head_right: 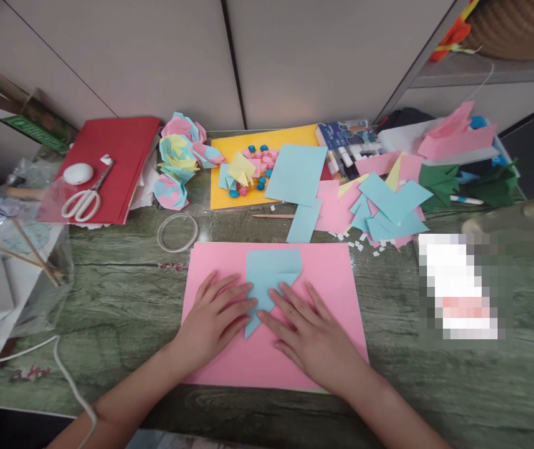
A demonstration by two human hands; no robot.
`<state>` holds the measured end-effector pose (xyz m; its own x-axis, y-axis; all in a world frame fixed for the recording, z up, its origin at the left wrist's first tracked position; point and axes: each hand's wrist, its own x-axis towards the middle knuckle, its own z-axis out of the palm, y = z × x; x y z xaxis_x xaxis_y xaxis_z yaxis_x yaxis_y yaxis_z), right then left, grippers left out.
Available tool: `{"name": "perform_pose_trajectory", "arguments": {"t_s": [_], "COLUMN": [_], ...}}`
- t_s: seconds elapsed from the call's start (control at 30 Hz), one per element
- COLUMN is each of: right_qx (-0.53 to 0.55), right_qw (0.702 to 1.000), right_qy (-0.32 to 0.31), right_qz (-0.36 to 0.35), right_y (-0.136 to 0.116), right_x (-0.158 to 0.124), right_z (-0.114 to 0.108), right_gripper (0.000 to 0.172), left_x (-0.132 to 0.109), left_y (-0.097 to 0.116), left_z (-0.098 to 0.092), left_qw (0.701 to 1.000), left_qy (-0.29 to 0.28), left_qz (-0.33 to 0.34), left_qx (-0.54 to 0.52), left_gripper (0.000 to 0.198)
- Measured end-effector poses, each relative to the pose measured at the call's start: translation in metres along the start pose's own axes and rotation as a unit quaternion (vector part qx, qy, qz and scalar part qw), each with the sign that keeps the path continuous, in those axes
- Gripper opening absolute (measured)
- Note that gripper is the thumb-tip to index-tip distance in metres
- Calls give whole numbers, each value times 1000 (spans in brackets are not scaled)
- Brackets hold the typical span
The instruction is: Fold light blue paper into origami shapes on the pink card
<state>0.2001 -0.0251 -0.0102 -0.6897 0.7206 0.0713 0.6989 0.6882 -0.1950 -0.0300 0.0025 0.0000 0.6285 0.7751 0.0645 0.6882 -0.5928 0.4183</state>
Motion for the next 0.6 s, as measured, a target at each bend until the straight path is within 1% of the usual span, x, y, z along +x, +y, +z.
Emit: {"name": "perform_pose_trajectory", "arguments": {"t_s": [0.37, 0.6], "right_qx": [-4, 9], "right_qw": [1000, 1000], "right_qy": [-9, 2], "right_qz": [0, 2], "right_y": [0, 0], "right_x": [-1, -1], "right_z": [0, -1], "right_gripper": [47, 48], "left_x": [0, 0], "left_y": [0, 1], "left_z": [-2, -5], "left_qw": [1000, 1000], "left_qy": [-13, -27], "left_qz": [-3, -6], "left_qx": [9, 6], "left_gripper": [29, 35]}}
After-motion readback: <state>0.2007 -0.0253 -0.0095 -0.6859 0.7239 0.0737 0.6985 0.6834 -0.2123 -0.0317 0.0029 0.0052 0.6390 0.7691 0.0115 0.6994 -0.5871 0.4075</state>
